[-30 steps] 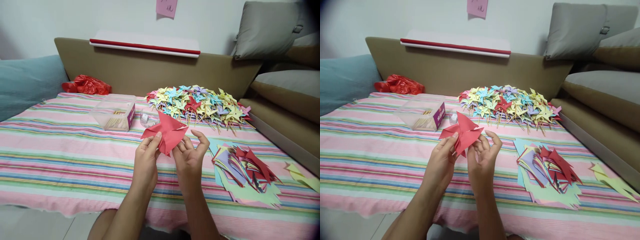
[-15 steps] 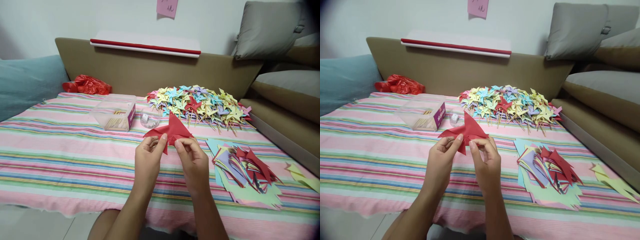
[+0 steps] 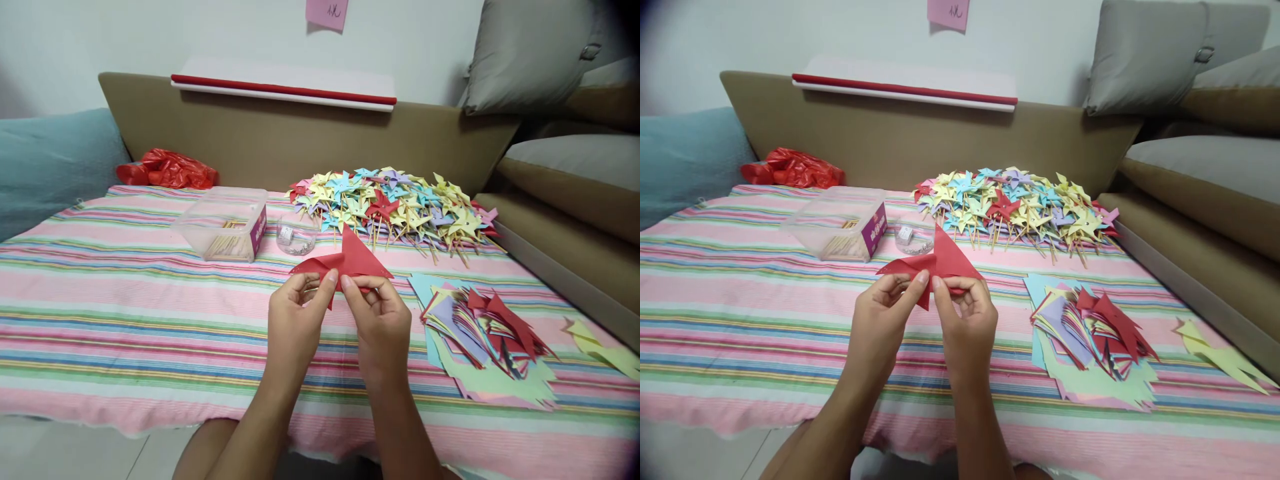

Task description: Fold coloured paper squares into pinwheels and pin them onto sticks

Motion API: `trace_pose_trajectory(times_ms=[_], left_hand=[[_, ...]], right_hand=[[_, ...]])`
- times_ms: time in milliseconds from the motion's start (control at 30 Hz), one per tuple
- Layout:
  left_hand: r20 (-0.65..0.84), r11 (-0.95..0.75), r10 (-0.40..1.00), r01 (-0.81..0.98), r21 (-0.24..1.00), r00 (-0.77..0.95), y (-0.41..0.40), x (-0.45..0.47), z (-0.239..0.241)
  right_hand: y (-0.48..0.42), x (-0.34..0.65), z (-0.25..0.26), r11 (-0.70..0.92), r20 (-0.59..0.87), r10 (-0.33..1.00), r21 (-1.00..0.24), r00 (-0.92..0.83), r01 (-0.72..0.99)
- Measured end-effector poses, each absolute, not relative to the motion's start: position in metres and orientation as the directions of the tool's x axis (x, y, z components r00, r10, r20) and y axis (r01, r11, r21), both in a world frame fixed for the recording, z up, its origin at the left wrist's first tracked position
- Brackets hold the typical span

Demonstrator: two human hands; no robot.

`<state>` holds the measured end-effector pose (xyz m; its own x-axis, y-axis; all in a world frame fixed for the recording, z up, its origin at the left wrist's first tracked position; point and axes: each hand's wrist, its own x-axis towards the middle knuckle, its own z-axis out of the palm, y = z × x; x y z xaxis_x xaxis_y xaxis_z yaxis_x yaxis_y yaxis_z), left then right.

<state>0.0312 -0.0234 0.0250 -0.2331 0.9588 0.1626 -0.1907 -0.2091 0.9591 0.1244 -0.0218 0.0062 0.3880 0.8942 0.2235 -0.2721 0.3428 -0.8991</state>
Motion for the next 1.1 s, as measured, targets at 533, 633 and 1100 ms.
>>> trace_pose_trajectory(times_ms=[533,633,1100], left_hand=[[0.115,-0.168,0.969,-0.245,0.955,-0.219,-0.023,0.030,0.025],[0.126,-0.173,0.969,-0.222,0.959,-0.212,-0.023,0.028,0.026],[0.248,-0.257,0.951,-0.026,0.966,-0.185,-0.024,0.021,0.030]], right_hand=[[-0.022,0.120,0.006,0.329,0.185,0.889,-0.893,0.418,-0.306],[-0.021,0.122,0.005,0.331,0.196,0.893,-0.897,0.406,-0.295],[-0.022,0.126,0.015,0.403,0.196,0.847,-0.843,0.495,-0.355]])
